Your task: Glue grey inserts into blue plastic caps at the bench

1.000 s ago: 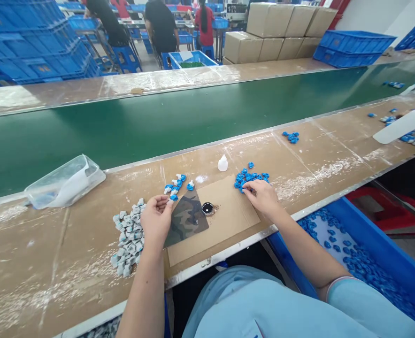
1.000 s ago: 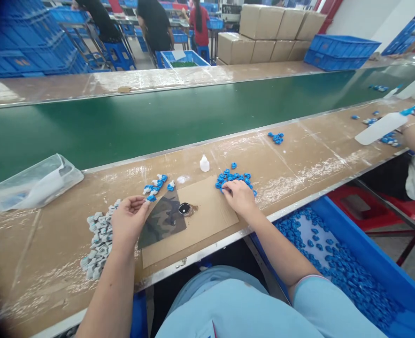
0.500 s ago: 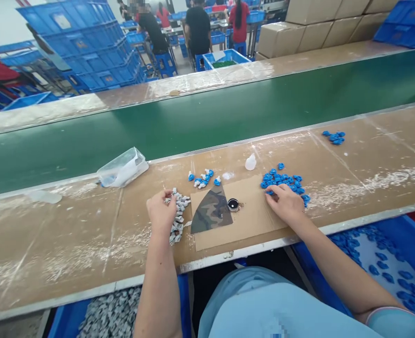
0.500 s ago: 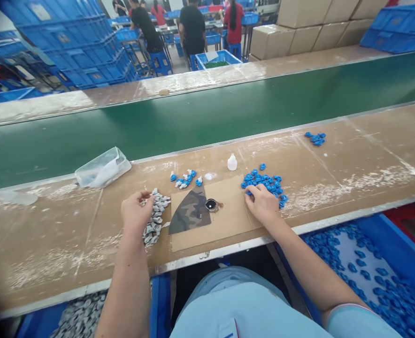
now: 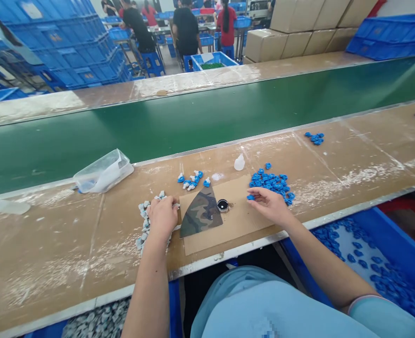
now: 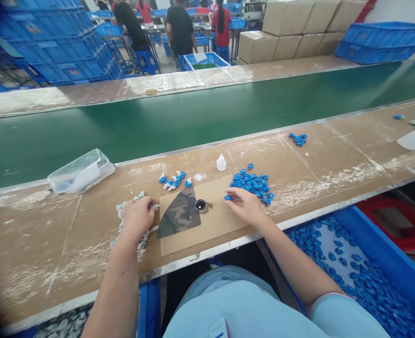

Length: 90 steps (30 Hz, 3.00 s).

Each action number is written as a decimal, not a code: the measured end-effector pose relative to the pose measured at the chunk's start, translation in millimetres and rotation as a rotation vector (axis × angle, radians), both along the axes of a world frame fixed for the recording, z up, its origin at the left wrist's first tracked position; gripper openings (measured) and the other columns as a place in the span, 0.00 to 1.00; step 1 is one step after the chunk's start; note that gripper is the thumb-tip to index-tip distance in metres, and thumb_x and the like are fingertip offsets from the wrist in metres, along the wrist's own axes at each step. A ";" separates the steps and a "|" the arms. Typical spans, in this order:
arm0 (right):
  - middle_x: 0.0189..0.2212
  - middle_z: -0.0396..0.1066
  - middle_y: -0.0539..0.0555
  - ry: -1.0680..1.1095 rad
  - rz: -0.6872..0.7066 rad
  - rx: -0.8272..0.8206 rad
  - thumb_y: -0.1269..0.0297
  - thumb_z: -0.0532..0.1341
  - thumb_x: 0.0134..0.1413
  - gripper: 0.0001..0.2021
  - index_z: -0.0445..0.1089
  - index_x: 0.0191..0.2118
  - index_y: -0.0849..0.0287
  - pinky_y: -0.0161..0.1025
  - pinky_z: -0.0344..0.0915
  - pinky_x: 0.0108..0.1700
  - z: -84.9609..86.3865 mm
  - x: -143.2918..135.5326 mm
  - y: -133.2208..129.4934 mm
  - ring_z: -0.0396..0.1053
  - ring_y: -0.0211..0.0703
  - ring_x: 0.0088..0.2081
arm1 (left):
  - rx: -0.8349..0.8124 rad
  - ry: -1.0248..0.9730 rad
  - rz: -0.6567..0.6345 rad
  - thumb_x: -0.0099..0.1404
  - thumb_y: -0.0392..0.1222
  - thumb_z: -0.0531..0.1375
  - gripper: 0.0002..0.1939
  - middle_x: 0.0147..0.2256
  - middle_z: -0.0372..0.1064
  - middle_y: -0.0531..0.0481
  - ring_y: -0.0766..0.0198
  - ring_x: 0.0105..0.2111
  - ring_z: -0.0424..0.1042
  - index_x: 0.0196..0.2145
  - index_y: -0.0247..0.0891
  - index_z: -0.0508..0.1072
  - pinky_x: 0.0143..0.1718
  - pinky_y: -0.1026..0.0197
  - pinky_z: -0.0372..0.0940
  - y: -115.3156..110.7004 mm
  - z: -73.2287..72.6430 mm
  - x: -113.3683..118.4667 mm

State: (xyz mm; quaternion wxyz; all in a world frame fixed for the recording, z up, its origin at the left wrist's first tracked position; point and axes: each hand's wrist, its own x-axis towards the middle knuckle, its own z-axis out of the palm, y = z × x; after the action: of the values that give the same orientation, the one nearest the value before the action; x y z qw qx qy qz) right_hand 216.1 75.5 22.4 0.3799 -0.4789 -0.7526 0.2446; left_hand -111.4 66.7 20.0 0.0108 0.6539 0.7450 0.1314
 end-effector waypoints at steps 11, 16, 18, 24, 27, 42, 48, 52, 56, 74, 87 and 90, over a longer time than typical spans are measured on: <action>0.37 0.76 0.54 -0.069 0.226 0.075 0.66 0.58 0.59 0.09 0.74 0.42 0.55 0.37 0.71 0.41 14.5 -38.9 3.9 0.74 0.40 0.38 | -0.060 0.002 -0.111 0.58 0.35 0.51 0.10 0.33 0.73 0.40 0.48 0.38 0.69 0.30 0.40 0.72 0.41 0.51 0.59 -6.8 -5.0 -3.5; 0.37 0.76 0.53 -0.087 0.268 0.099 0.67 0.57 0.60 0.10 0.73 0.45 0.55 0.37 0.71 0.41 12.6 -42.0 5.8 0.73 0.40 0.38 | -0.036 -0.107 -0.206 0.57 0.37 0.52 0.08 0.32 0.74 0.42 0.50 0.37 0.69 0.28 0.42 0.70 0.42 0.51 0.61 -16.7 -7.1 -15.2; 0.35 0.76 0.53 -0.108 0.267 0.080 0.67 0.58 0.59 0.09 0.74 0.43 0.55 0.37 0.71 0.41 12.5 -43.0 6.4 0.74 0.41 0.37 | -0.011 -0.168 -0.224 0.56 0.38 0.52 0.08 0.32 0.73 0.43 0.51 0.37 0.69 0.29 0.43 0.71 0.43 0.51 0.61 -19.4 -6.6 -18.1; 0.35 0.76 0.53 -0.194 0.284 0.125 0.69 0.58 0.60 0.09 0.75 0.42 0.56 0.37 0.70 0.41 11.4 -44.9 9.3 0.74 0.41 0.37 | 0.183 -0.409 -0.131 0.60 0.42 0.53 0.09 0.35 0.71 0.43 0.53 0.40 0.69 0.32 0.41 0.73 0.46 0.51 0.62 -29.6 9.8 -3.5; 0.35 0.76 0.54 -0.203 0.282 0.172 0.68 0.57 0.60 0.09 0.75 0.42 0.56 0.37 0.70 0.41 10.2 -44.8 9.6 0.74 0.41 0.38 | 0.251 -0.702 -0.053 0.58 0.45 0.57 0.08 0.36 0.72 0.45 0.56 0.39 0.70 0.33 0.40 0.73 0.45 0.53 0.64 -39.3 19.0 16.4; 0.37 0.77 0.53 -0.117 0.222 0.071 0.67 0.59 0.58 0.09 0.75 0.41 0.54 0.38 0.70 0.43 7.3 -41.0 5.5 0.74 0.42 0.39 | -0.018 -1.896 0.233 0.45 0.45 0.71 0.17 0.31 0.74 0.50 0.68 0.32 0.73 0.31 0.36 0.74 0.38 0.64 0.68 -69.0 -7.8 88.6; 0.34 0.77 0.54 -0.005 0.225 0.009 0.66 0.60 0.57 0.08 0.75 0.40 0.56 0.39 0.71 0.39 10.7 -41.1 -4.7 0.74 0.41 0.35 | -0.057 -1.917 0.215 0.46 0.50 0.70 0.19 0.25 0.72 0.54 0.73 0.23 0.69 0.33 0.38 0.73 0.27 0.68 0.65 -70.4 -3.7 95.8; 0.36 0.77 0.54 0.099 0.265 -0.029 0.66 0.61 0.57 0.07 0.75 0.41 0.56 0.38 0.72 0.41 14.0 -46.4 -18.6 0.74 0.40 0.36 | -0.103 -1.893 0.298 0.42 0.54 0.71 0.22 0.18 0.67 0.56 0.73 0.18 0.64 0.28 0.35 0.74 0.19 0.70 0.60 -69.3 -1.0 102.3; 0.36 0.77 0.55 0.161 0.344 0.025 0.67 0.60 0.58 0.08 0.74 0.42 0.57 0.37 0.71 0.43 13.9 -56.1 -30.1 0.74 0.40 0.39 | -0.159 -1.869 0.387 0.37 0.55 0.72 0.25 0.17 0.66 0.56 0.74 0.16 0.62 0.26 0.34 0.74 0.17 0.70 0.59 -67.7 2.1 106.0; 0.32 0.77 0.53 0.135 0.466 -0.051 0.62 0.60 0.58 0.08 0.76 0.39 0.57 0.35 0.71 0.40 -0.2 -53.9 -26.0 0.74 0.38 0.35 | -0.146 -1.496 -0.002 0.52 0.46 0.66 0.13 0.27 0.76 0.50 0.65 0.27 0.74 0.35 0.36 0.77 0.34 0.61 0.71 -80.2 -9.6 100.7; 0.28 0.77 0.53 0.032 0.499 -0.063 0.64 0.62 0.57 0.07 0.78 0.36 0.57 0.31 0.70 0.33 13.3 -45.3 -25.0 0.74 0.37 0.30 | -0.281 -1.404 -0.129 0.54 0.47 0.65 0.13 0.25 0.76 0.48 0.64 0.24 0.74 0.32 0.36 0.77 0.29 0.62 0.71 -74.8 3.5 98.5; 0.29 0.77 0.53 0.078 0.462 -0.077 0.63 0.62 0.56 0.07 0.78 0.37 0.57 0.31 0.71 0.34 9.1 -47.2 -28.5 0.74 0.37 0.31 | -0.273 -1.428 -0.089 0.54 0.48 0.64 0.14 0.24 0.75 0.49 0.64 0.24 0.74 0.34 0.35 0.77 0.30 0.61 0.72 -78.1 2.1 101.0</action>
State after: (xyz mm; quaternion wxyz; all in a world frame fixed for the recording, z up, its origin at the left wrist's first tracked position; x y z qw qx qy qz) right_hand 168.9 47.0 31.6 0.3241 -0.2982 -0.8172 0.3719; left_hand -10.4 -11.4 22.0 0.5812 0.4311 0.5387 0.4314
